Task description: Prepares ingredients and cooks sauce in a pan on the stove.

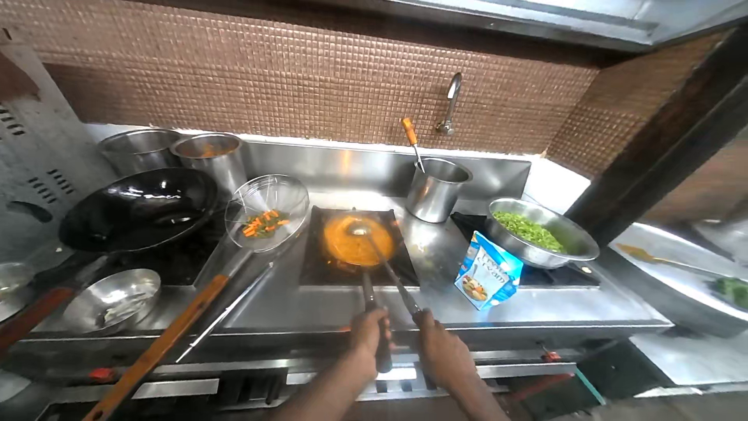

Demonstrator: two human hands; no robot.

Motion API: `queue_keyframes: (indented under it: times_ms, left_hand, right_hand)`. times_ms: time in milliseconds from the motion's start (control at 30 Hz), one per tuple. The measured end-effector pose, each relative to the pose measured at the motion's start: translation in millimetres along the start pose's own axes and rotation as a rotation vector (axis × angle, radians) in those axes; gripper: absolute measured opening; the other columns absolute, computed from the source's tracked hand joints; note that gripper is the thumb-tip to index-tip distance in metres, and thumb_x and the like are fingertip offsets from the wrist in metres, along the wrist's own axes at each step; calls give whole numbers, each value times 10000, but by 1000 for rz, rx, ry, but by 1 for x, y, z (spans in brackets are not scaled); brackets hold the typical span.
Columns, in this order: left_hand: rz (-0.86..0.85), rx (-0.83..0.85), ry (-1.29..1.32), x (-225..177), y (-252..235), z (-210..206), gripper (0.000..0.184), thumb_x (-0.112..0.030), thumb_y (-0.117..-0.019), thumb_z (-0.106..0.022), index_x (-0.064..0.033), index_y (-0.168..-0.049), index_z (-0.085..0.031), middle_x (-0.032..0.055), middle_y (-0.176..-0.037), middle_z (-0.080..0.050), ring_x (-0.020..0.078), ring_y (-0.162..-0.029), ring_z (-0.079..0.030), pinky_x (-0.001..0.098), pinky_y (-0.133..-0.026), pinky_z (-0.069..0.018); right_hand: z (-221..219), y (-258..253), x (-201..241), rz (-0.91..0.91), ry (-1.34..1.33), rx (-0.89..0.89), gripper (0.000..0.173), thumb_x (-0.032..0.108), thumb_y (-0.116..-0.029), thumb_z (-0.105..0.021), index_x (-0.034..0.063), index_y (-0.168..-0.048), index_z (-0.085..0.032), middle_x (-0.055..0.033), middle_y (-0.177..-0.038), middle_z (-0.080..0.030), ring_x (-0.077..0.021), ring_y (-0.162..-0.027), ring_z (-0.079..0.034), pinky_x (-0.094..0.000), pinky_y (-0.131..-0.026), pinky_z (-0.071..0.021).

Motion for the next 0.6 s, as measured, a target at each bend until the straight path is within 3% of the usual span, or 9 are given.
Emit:
queue_keyframes:
  times_ms: [133, 233, 300, 367, 500, 600]
  left_hand:
    - [3, 83, 51, -15, -41, 10, 156, -219, -1055, -553, -67, -1077, -582, 9, -669, -485, 99, -427, -451, 237, -375, -450]
    - [12, 39, 41, -4, -9, -6, 151, -205, -1064, -531, -61, -1049, -576, 9, -668, -476, 103, -435, -455, 246, -386, -459]
    - [22, -1, 24, 10, 11, -11, 137, -188, -1060, -543, -55, -1042, -572, 17, -675, -491, 108, -445, -468, 250, -392, -463]
    - [15, -8, 21, 11, 7, -9, 138, -188, -1055, -559, -53, -1032, -580, 25, -681, -507, 115, -449, -478, 256, -394, -467]
    - [-1, 81, 102, -5, -37, -1, 146, -197, -1047, -556, -55, -1067, -588, 7, -646, -471, 99, -413, -442, 242, -371, -453]
    - [11, 62, 91, -7, -17, -9, 152, -202, -1060, -533, -60, -1020, -568, 6, -645, -463, 99, -416, -438, 241, -372, -448]
  right_hand:
    - [-10, 45, -10, 3, -40, 7, 590, 268, -1003, -551, 94, -1529, -349, -228, -1255, -660, -433, -970, -715, -602, -805, -577]
    - [-1, 21, -8, 71, 8, -35, 504, 297, -1024, -502, 125, -1490, -414, -203, -1178, -691, -419, -969, -717, -598, -797, -575]
    - [0, -4, -4, 49, 7, -9, 496, 268, -1016, -505, 149, -1489, -412, -182, -1248, -665, -407, -1037, -703, -596, -836, -571]
    - [-4, -4, -2, 1, -13, 4, 526, 243, -1003, -517, 140, -1502, -384, -183, -1279, -653, -400, -1050, -703, -588, -843, -575]
    - [-6, 45, -11, -1, -57, 28, 554, 265, -1001, -551, 96, -1499, -378, -225, -1221, -671, -433, -972, -715, -604, -802, -577]
    - [6, 28, -6, 53, -3, 11, 511, 307, -1021, -517, 130, -1488, -409, -197, -1192, -686, -416, -1000, -710, -602, -821, -569]
Point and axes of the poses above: each hand's wrist, its own y-axis away from the middle knuckle, its own z-axis out of the back of the hand, x = y × z, the point moved 2 cm from there along -y, towards the middle knuckle
